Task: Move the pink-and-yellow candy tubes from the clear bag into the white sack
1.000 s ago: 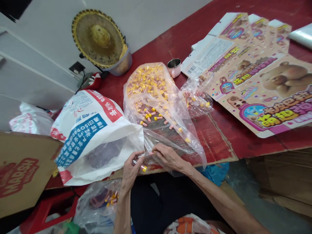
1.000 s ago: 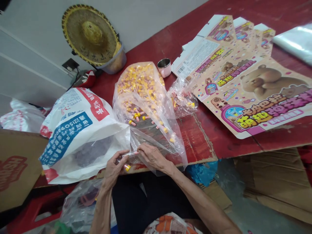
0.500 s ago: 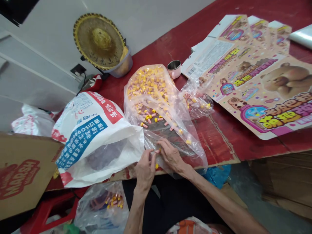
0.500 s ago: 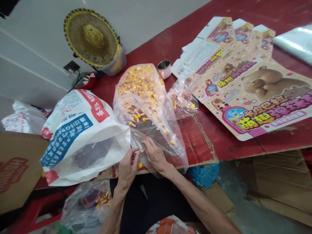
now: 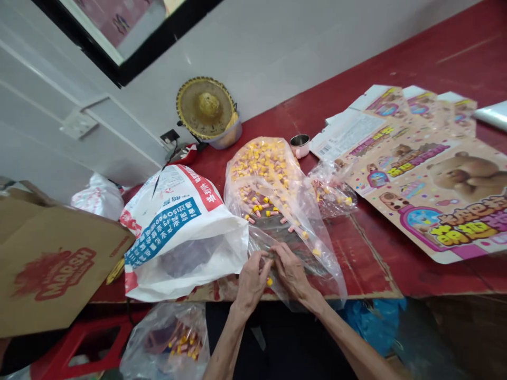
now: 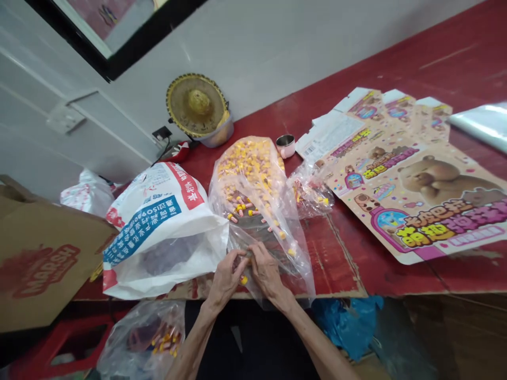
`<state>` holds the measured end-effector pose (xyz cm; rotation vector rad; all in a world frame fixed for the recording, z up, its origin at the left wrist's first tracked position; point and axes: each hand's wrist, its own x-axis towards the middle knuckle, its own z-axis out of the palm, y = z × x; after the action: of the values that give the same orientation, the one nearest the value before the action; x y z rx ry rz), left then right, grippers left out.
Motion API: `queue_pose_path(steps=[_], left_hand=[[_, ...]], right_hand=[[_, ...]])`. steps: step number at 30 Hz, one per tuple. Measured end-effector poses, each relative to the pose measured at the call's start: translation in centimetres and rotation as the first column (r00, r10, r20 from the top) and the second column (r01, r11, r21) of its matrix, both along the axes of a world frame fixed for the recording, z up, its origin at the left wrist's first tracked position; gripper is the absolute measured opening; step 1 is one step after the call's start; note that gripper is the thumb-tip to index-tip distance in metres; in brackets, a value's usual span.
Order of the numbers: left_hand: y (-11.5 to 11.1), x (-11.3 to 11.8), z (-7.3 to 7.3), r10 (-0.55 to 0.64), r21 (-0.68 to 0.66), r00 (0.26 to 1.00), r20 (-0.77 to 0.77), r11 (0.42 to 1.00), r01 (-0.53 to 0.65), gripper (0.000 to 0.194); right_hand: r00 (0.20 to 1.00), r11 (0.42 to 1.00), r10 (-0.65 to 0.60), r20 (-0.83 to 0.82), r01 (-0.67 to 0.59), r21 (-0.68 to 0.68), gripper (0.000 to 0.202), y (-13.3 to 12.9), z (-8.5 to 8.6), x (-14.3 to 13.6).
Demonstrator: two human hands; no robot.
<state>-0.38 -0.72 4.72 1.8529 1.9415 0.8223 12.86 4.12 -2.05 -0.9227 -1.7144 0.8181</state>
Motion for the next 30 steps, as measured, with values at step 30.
queue_pose_path(steps=[30], left_hand=[[-1.7,0.7,-1.0,0.071,0.132,0.997,-0.042,0.989,-0.065,0.017]], right_hand=[[0.998,0.996,-0.068,-0.019,0.069,0.063,0.035,-0.1,-0.5,-0.2]])
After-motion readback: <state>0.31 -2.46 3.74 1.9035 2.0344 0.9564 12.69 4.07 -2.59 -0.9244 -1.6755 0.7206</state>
